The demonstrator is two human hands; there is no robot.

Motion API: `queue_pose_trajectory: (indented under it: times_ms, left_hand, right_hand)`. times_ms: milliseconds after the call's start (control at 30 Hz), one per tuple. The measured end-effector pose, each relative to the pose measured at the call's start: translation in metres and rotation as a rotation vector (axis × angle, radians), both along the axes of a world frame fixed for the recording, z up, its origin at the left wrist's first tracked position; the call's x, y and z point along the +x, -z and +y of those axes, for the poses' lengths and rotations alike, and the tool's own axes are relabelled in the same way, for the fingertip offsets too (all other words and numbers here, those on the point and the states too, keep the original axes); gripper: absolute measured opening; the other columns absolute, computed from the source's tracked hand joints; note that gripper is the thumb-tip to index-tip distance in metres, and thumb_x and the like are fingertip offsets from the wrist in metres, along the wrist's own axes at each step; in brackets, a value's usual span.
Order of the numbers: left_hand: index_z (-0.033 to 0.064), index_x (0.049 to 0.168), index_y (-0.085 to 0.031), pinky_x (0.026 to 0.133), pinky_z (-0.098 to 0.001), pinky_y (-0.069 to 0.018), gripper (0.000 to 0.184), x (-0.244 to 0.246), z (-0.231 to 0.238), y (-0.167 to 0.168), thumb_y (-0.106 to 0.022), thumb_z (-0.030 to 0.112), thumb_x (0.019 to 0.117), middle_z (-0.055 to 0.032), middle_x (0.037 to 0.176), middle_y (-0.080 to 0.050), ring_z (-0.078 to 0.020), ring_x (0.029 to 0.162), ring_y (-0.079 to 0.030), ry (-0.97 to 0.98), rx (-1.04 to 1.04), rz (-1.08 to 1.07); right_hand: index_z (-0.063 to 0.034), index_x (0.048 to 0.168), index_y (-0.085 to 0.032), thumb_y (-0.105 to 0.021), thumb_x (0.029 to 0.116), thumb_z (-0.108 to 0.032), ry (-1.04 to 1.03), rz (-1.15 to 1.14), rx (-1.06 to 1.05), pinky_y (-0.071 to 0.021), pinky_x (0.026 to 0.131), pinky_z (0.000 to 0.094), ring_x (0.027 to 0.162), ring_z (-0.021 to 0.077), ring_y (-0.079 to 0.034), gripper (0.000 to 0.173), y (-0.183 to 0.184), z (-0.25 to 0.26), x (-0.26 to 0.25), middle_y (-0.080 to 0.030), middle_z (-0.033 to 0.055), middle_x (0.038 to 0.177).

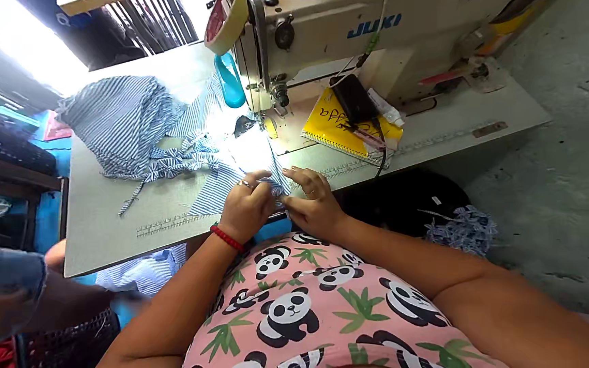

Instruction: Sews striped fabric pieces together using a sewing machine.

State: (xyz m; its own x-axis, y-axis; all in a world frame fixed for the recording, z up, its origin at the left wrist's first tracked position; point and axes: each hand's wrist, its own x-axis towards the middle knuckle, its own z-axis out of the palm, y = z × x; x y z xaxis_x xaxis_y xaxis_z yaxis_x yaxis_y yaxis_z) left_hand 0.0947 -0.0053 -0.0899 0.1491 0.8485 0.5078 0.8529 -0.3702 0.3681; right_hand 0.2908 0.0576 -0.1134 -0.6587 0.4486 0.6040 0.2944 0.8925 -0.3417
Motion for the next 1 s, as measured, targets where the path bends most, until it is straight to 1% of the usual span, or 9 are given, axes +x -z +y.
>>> queue_pose_trajectory:
  times_ms: [100,267,333,467,533,600,667,900,1000]
  left_hand:
    - [0.0033,0.124,-0.069,0.086,-0.0520,-0.0561,0.034,0.002,0.003,-0.005,-0.060,0.010,0.0911,-0.0176,0.112,-0.072,-0.0356,0.102,-0.070,0.026,-0.127,0.101]
    - [0.0007,0.099,-0.075,0.077,-0.0403,-0.0579,0.022,0.002,0.003,-0.005,-0.056,0.012,0.0948,-0.0156,0.097,-0.073,-0.0266,0.090,-0.071,-0.054,0.037,-0.070]
    - [-0.0028,0.098,-0.068,0.065,-0.0290,-0.0507,0.024,0.000,0.002,-0.007,-0.051,0.014,0.1004,-0.0117,0.086,-0.064,-0.0165,0.073,-0.059,-0.104,0.053,-0.198]
    - [-0.0004,0.086,-0.068,0.047,-0.0405,-0.0470,0.029,-0.002,0.001,-0.005,-0.050,0.017,0.0992,-0.0102,0.060,-0.058,-0.0255,0.052,-0.060,-0.067,0.012,0.070]
    - [0.0024,0.086,-0.072,0.048,-0.0416,-0.0465,0.025,-0.001,0.002,0.000,-0.056,0.019,0.0949,-0.0110,0.064,-0.061,-0.0283,0.056,-0.063,-0.088,0.087,0.156]
    - [0.0047,0.086,-0.072,0.074,-0.0443,-0.0571,0.016,-0.001,0.004,0.001,-0.066,0.019,0.0886,-0.0153,0.094,-0.071,-0.0321,0.089,-0.071,-0.085,0.131,0.131]
    - [0.0024,0.081,-0.066,0.098,-0.0447,-0.0520,0.010,-0.002,0.006,-0.001,-0.068,0.011,0.0857,-0.0196,0.118,-0.068,-0.0334,0.114,-0.064,-0.015,0.108,-0.016]
    - [0.0041,0.113,-0.074,0.090,-0.0483,-0.0563,0.028,-0.001,0.009,0.001,-0.060,0.009,0.0895,-0.0170,0.105,-0.072,-0.0327,0.102,-0.070,0.034,-0.019,0.034]
    - [0.0087,0.107,-0.078,0.073,-0.0462,-0.0603,0.021,0.003,0.011,-0.002,-0.064,0.011,0.0909,-0.0159,0.098,-0.073,-0.0313,0.085,-0.073,0.047,-0.065,0.104]
  right_hand:
    - [-0.0141,0.093,-0.080,-0.064,0.0920,-0.018,0.004,0.002,-0.005,-0.0401,0.111,0.0601,0.137,0.0381,-0.052,0.017,0.000,0.000,0.000,-0.063,0.0174,0.137]
    - [-0.0135,0.092,-0.079,-0.064,0.0912,-0.017,-0.003,-0.003,-0.015,-0.0392,0.111,0.0612,0.136,0.0382,-0.052,0.016,-0.001,0.001,0.001,-0.064,0.0167,0.135]
    - [-0.0145,0.095,-0.080,-0.064,0.0927,-0.018,-0.005,0.007,-0.018,-0.0393,0.111,0.0608,0.136,0.0382,-0.052,0.017,0.000,0.001,0.001,-0.064,0.0166,0.135]
    - [-0.0143,0.094,-0.080,-0.064,0.0915,-0.017,-0.002,-0.003,-0.010,-0.0389,0.111,0.0611,0.136,0.0387,-0.052,0.017,-0.001,0.000,0.001,-0.064,0.0168,0.136]
    - [-0.0134,0.089,-0.079,-0.064,0.0905,-0.016,0.004,0.000,-0.008,-0.0392,0.111,0.0612,0.136,0.0389,-0.053,0.015,-0.002,0.000,0.000,-0.064,0.0166,0.135]
    - [-0.0133,0.086,-0.078,-0.064,0.0903,-0.016,0.007,0.000,0.000,-0.0396,0.111,0.0611,0.135,0.0389,-0.053,0.015,-0.001,0.000,0.000,-0.064,0.0163,0.135]
    - [-0.0139,0.088,-0.078,-0.064,0.0902,-0.016,0.008,-0.005,0.001,-0.0396,0.111,0.0612,0.136,0.0392,-0.052,0.015,-0.001,0.001,0.000,-0.064,0.0162,0.136]
    - [-0.0168,0.096,-0.079,-0.059,0.0970,-0.023,0.035,-0.021,-0.063,-0.0401,0.112,0.0607,0.137,0.0361,-0.053,0.021,0.003,-0.001,0.001,-0.065,0.0142,0.137]
    - [-0.0170,0.093,-0.078,-0.059,0.0964,-0.025,0.043,-0.019,-0.048,-0.0437,0.108,0.0607,0.132,0.0370,-0.057,0.022,0.000,0.001,0.000,-0.068,0.0138,0.133]
